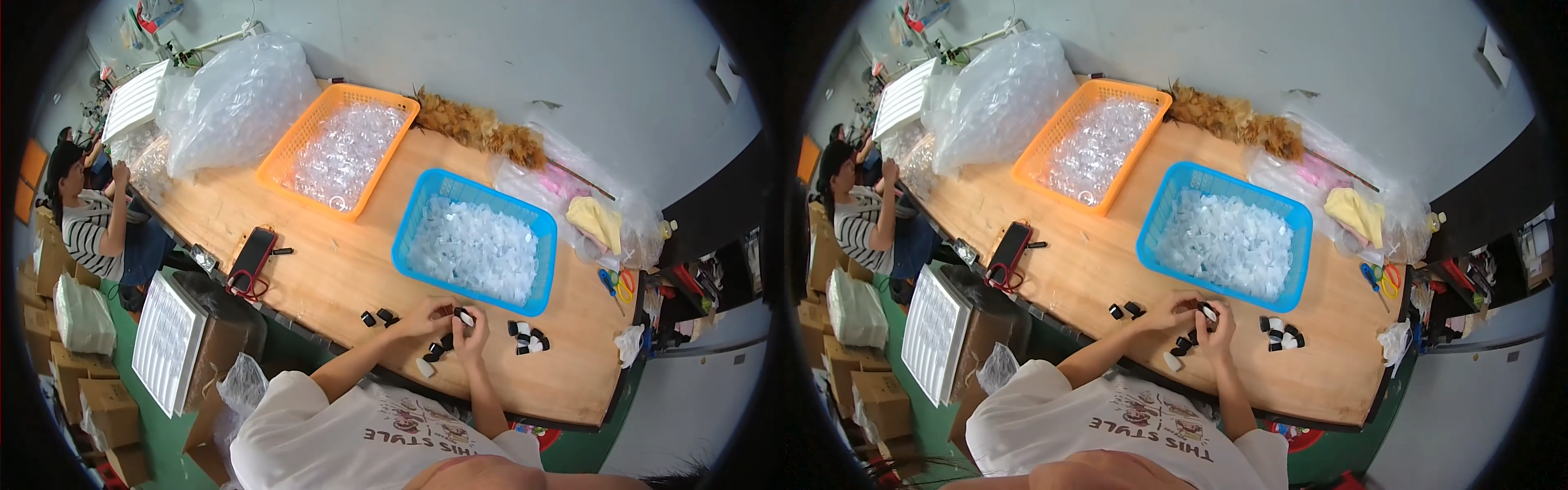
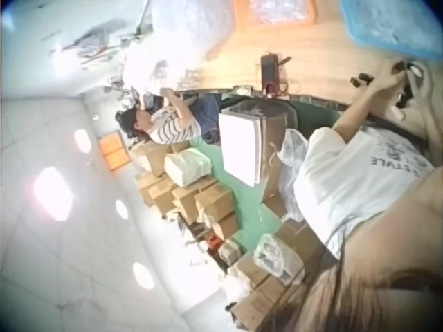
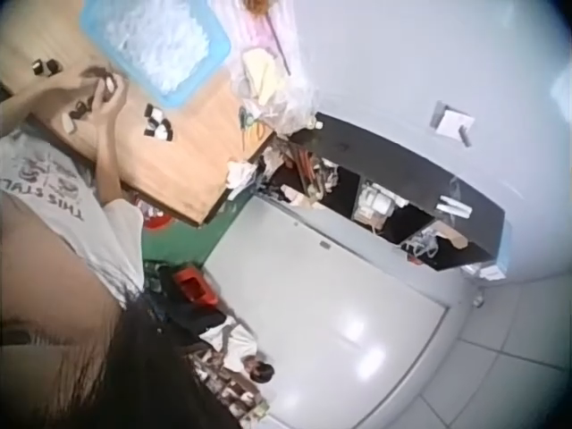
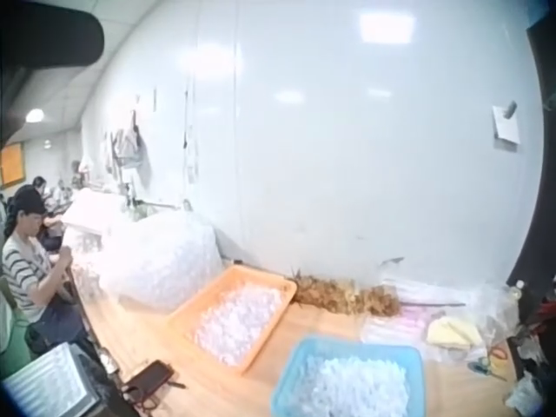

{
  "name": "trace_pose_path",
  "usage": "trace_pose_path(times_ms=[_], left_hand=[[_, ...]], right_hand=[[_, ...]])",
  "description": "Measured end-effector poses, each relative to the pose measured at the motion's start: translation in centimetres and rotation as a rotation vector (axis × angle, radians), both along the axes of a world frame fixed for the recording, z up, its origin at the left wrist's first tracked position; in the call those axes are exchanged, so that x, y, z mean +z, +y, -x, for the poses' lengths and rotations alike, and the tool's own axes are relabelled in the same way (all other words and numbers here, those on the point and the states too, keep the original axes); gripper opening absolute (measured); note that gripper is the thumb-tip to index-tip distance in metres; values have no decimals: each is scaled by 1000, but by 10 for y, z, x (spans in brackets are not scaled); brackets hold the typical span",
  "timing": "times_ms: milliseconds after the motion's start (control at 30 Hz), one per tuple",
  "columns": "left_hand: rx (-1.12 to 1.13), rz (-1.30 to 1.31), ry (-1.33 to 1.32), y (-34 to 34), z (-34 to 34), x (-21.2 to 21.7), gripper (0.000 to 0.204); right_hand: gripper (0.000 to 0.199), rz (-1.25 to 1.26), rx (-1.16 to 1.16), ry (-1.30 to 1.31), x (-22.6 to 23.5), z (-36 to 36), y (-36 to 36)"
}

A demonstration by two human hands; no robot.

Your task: The person is manually assembling small black plastic rings and white plastic caps into a finished unit.

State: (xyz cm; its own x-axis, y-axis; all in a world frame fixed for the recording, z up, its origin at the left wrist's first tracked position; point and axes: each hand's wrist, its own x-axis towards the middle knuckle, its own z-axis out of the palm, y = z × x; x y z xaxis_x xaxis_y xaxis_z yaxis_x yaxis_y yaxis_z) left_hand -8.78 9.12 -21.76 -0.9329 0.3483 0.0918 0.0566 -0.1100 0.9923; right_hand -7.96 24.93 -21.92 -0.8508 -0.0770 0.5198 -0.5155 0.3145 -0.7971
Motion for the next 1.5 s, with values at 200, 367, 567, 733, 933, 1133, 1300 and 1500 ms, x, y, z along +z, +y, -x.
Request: trace_pose_path(times_ms=[200, 367, 567, 733, 933, 1133, 1300, 1500], left_hand=[[-24, -114, -97, -1, -2, 8, 17], [104, -10, -133, -8, -8, 9, 25], [914, 929, 517, -131, 51, 84, 15], [907, 929, 559, -206, 77, 43, 23], [766, 901, 551, -203, 78, 58, 31], [550, 820, 551, -200, 72, 69, 34], [180, 935, 490, -199, 74, 93, 41], [408, 991, 385, -292, 217, 155, 32]], right_hand=[[26, -11, -39, 7, 0, 0, 1], [26, 15, -45, -7, 11, -2, 1], [22, 62, -69, 41, 27, -10, 12], [23, 77, -114, -62, 29, -24, 7], [21, -6, -32, -284, 33, -37, -18], [22, -91, 184, -203, 32, -19, -59], [24, -202, 403, -280, 25, 3, -95], [26, -226, 548, -820, 13, 13, -102]])
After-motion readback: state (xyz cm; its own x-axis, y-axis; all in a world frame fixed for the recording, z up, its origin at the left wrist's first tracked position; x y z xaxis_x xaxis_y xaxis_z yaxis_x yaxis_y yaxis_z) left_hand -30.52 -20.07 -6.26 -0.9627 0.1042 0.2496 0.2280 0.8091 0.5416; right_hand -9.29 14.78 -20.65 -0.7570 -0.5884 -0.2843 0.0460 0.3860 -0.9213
